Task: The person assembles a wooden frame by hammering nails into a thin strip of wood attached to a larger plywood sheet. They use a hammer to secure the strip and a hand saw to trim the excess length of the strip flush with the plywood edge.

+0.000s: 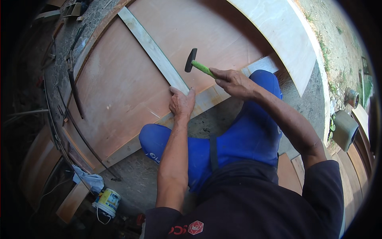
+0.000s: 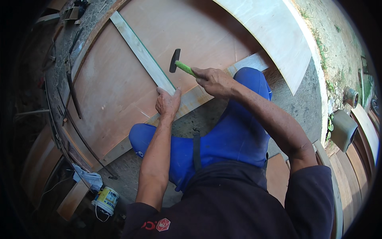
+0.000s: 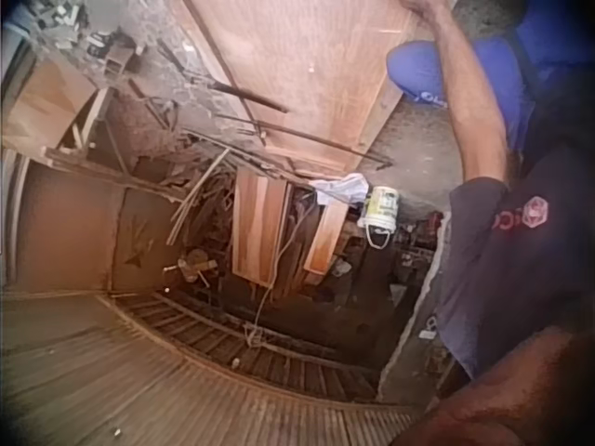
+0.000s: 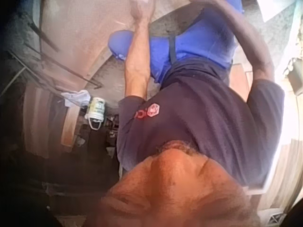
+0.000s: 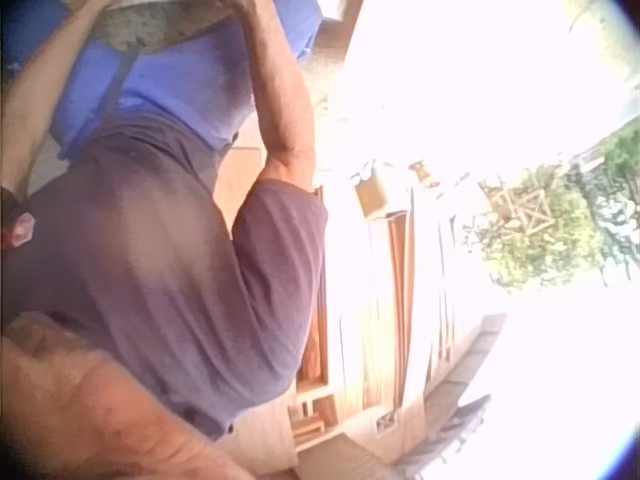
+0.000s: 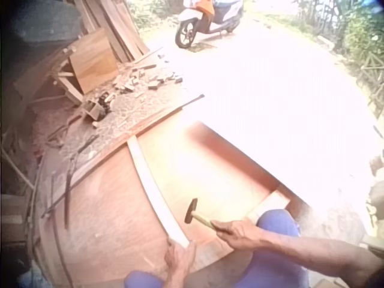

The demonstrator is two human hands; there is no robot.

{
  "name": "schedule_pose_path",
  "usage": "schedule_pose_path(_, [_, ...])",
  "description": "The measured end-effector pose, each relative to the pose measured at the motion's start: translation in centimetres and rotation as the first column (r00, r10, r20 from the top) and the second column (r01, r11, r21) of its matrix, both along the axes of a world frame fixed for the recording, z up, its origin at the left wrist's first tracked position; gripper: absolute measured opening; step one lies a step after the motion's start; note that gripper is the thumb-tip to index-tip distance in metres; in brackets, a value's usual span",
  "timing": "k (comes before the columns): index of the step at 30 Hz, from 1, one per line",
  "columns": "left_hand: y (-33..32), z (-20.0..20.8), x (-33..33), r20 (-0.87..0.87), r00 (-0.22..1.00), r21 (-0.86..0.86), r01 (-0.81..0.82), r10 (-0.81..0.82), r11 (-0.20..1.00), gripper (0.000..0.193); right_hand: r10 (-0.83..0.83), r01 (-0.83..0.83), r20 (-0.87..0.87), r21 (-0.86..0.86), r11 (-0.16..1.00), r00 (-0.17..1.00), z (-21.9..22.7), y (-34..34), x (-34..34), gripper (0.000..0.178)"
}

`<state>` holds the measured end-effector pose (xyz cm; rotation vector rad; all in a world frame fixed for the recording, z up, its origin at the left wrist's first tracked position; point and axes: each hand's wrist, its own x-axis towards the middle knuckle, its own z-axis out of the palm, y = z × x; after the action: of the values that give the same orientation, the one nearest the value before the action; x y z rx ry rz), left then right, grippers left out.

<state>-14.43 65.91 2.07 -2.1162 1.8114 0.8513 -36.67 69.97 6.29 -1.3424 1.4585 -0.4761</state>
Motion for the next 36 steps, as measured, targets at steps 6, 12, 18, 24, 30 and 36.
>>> schedule_pose_path(6, [-0.3, -0.3, 1.8, -0.084, 0.996, 0.055, 0.018, -0.013, 0.998, 0.085, 0.224, -0.185, -0.006, 0.537, 0.823, 0.975, 6.0, -2.8, 0.0, 0.051])
schedule_pose_path(12, [0.3, -2.0, 4.7, -0.304, 0.952, 0.119, 0.077, -0.037, 0.990, 0.094, -0.141, 0.144, -0.037, 0.077, 0.987, 0.989, 1.1, -1.0, -0.1, 0.050])
schedule_pose_path(18, [0.3, -1.6, 4.1, -0.274, 0.962, 0.124, 0.045, -0.009, 0.991, 0.098, 0.105, -0.104, -0.006, -0.164, 0.981, 0.994, 2.4, -2.3, -0.1, 0.053])
schedule_pose_path(24, [0.3, -1.0, 2.7, -0.270, 0.963, 0.147, 0.019, 0.022, 0.989, 0.090, 0.001, -0.030, -0.131, -0.214, 0.976, 0.991, -3.6, 1.2, -1.4, 0.053])
schedule_pose_path(30, [0.5, -1.7, 4.1, -0.279, 0.959, 0.135, -0.010, 0.047, 0.991, 0.091, -0.344, 0.325, 0.075, 0.195, 0.926, 0.936, 4.4, -3.8, -2.3, 0.055])
schedule_pose_path(36, [0.5, -1.4, 3.8, -0.269, 0.963, 0.140, 0.031, 0.007, 0.990, 0.098, 0.222, -0.210, -0.096, 0.127, 0.969, 0.970, 0.9, -0.4, -1.0, 0.052])
